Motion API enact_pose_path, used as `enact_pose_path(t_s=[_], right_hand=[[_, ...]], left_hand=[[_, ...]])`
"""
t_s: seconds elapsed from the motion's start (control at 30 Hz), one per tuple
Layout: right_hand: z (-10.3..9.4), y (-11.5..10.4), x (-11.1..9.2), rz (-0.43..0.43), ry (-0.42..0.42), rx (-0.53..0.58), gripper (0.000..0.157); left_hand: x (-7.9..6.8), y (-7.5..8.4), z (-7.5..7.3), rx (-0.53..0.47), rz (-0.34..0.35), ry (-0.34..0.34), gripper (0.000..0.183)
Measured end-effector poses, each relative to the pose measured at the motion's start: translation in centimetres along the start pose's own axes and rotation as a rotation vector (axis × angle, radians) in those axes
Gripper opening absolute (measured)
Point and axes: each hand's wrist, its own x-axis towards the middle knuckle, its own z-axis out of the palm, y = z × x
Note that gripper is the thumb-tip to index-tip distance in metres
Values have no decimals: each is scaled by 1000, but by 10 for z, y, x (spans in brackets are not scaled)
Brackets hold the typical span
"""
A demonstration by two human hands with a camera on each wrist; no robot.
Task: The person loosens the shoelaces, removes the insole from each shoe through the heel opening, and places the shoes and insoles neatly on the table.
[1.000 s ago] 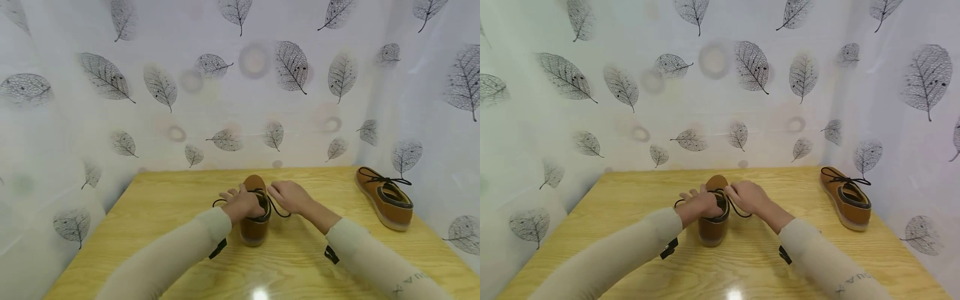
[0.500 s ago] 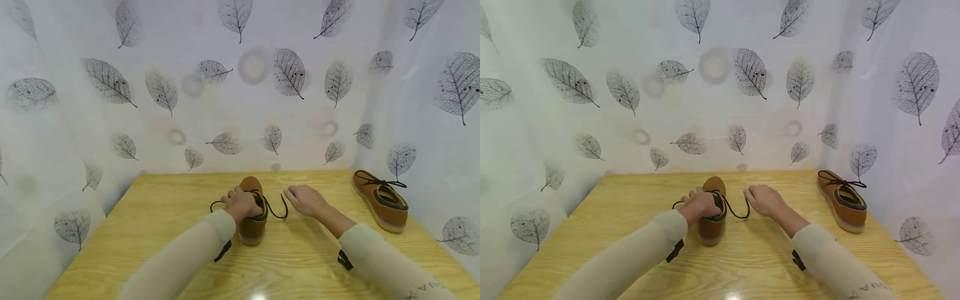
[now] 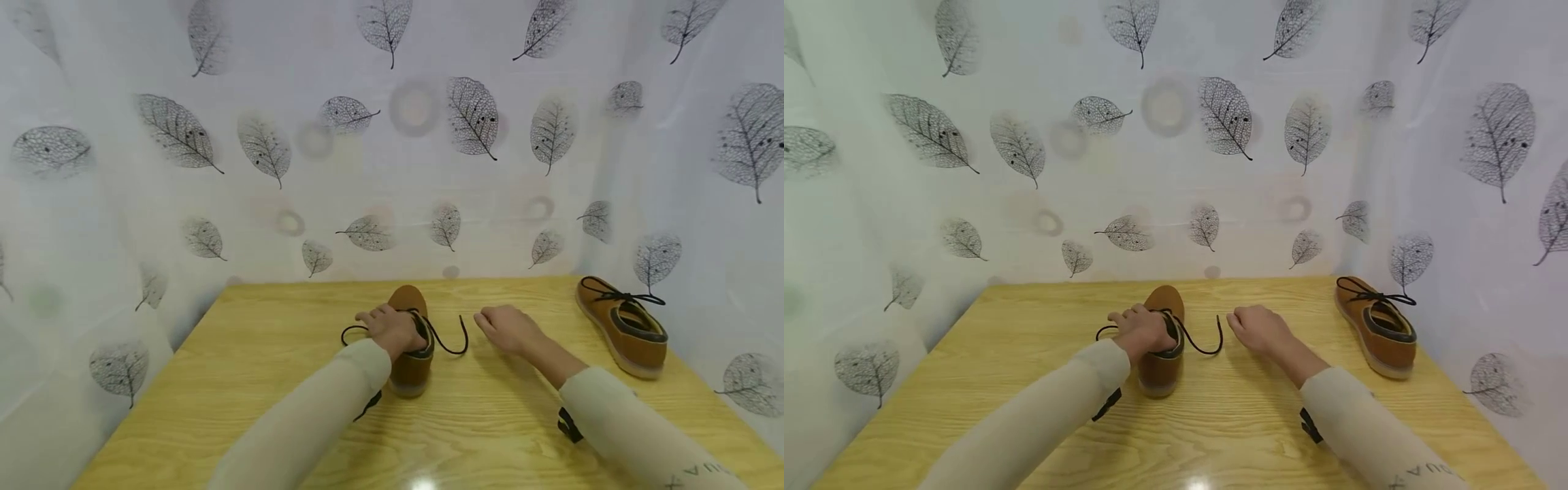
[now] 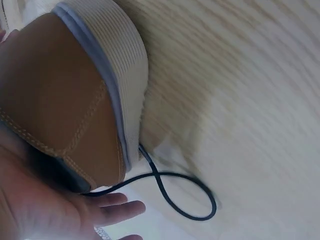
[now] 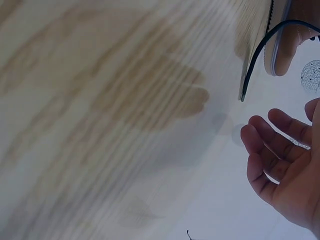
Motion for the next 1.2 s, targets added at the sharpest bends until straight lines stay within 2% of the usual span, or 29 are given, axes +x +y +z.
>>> enact_pose_path(t_s=[0.27,0.37,0.53,0.7,0.83,0.97,1.2], right_hand=[[8,-13,8,-21,-12,-29,41],[9,-16,9,-27,-5,-39,41],[3,-22,16,-46,18,-45,41],[2,-31,18,-79,13,-29,39],[5,-35,18,-85,-2,-12,38],[7,-39,20,-127,16,-17,37],[9,-47,25,-239,65,20,29]], left_hand=[[-3,3,-6,90,-8,-110,70],[-3,4,-5,57,-15,-110,71],[2,4,1,-40,8,-60,65],[9,3,8,-60,17,-12,56],[8,-1,5,-56,36,-68,61],[6,-3,2,-80,53,-128,63],[14,1,10,-110,52,-68,45]])
